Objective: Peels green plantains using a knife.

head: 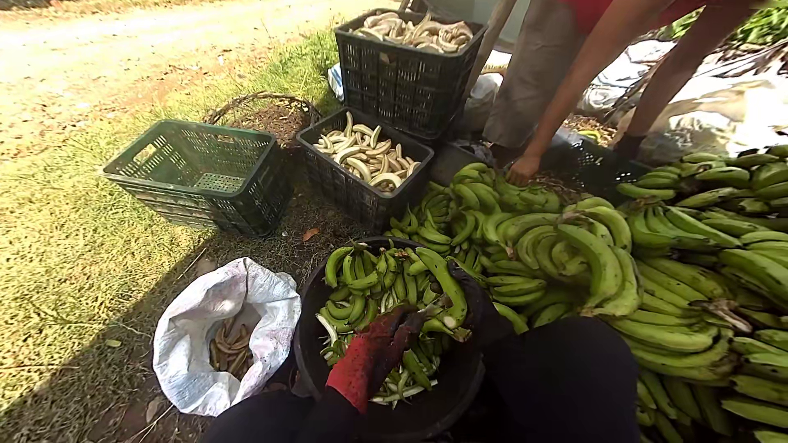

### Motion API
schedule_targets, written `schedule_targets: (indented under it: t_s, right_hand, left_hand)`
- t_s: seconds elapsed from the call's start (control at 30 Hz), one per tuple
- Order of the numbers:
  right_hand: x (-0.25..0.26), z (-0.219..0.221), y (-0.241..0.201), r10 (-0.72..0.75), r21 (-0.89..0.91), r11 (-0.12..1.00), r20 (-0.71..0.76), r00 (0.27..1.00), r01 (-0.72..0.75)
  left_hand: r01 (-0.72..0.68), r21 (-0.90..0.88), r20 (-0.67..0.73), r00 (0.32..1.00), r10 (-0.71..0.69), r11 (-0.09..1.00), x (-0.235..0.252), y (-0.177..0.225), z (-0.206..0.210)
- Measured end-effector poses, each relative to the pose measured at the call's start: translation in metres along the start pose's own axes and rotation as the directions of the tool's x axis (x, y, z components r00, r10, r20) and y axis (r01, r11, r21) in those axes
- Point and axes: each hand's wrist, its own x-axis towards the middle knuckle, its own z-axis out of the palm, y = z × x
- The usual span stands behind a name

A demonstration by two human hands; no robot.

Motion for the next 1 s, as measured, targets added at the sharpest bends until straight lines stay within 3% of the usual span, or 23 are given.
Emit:
schedule_targets:
  t_s: [0.13, 0.33, 0.43, 0.5, 0.57, 0.63, 0.73, 0.77, 0.83, 0.9, 1.0]
  right_hand:
    - [-0.001, 0.011, -0.005, 0.043, -0.107, 0.994, 0.038, 0.998, -0.039]
    - [0.001, 0.023, -0.002, 0.085, -0.179, 0.982, 0.095, 0.992, -0.067]
    - [0.0, 0.035, 0.009, 0.006, -0.149, 0.989, 0.118, 0.993, 0.012]
    - [-0.007, 0.045, 0.021, -0.106, -0.192, 0.975, 0.049, 0.993, 0.114]
    - [-0.018, 0.058, 0.033, -0.109, -0.247, 0.965, -0.08, 0.991, 0.087]
    - [-0.023, 0.066, 0.055, 0.027, -0.177, 0.982, -0.19, 0.981, -0.062]
    - [-0.029, 0.055, 0.09, 0.263, -0.034, 0.963, -0.098, 0.96, -0.267]
    - [-0.036, 0.055, 0.093, 0.29, -0.02, 0.956, -0.095, 0.952, -0.293]
    - [-0.039, 0.047, 0.089, 0.25, -0.048, 0.965, -0.12, 0.961, -0.257]
    - [-0.029, 0.039, 0.076, 0.143, -0.149, 0.975, -0.144, 0.979, -0.165]
    - [-0.006, 0.036, 0.049, -0.169, -0.34, 0.936, -0.193, 0.967, 0.095]
  left_hand:
    - [-0.062, 0.134, 0.031, 0.998, 0.058, 0.989, -0.003, 0.004, 0.002]
    - [-0.013, 0.127, 0.017, 1.0, 0.011, 0.992, -0.001, -0.002, -0.001]
    - [-0.018, 0.234, -0.087, 0.995, 0.039, 0.972, 0.005, -0.009, 0.002]
    - [0.063, 0.351, -0.201, 0.98, 0.009, 0.934, 0.012, -0.011, 0.004]
    - [0.204, 0.456, -0.342, 0.939, -0.041, 0.866, 0.021, -0.008, -0.001]
    - [0.351, 0.469, -0.495, 0.864, -0.087, 0.811, 0.029, -0.007, -0.013]
    - [0.503, 0.35, -0.668, 0.725, -0.166, 0.79, 0.04, -0.016, -0.037]
    - [0.508, 0.305, -0.675, 0.712, -0.193, 0.806, 0.041, -0.016, -0.046]
    - [0.411, 0.293, -0.628, 0.764, -0.15, 0.864, 0.036, -0.013, -0.05]
    - [0.261, 0.249, -0.485, 0.867, -0.112, 0.933, 0.024, -0.009, -0.038]
    - [0.147, 0.003, -0.193, 0.971, -0.143, 0.989, 0.005, -0.003, -0.016]
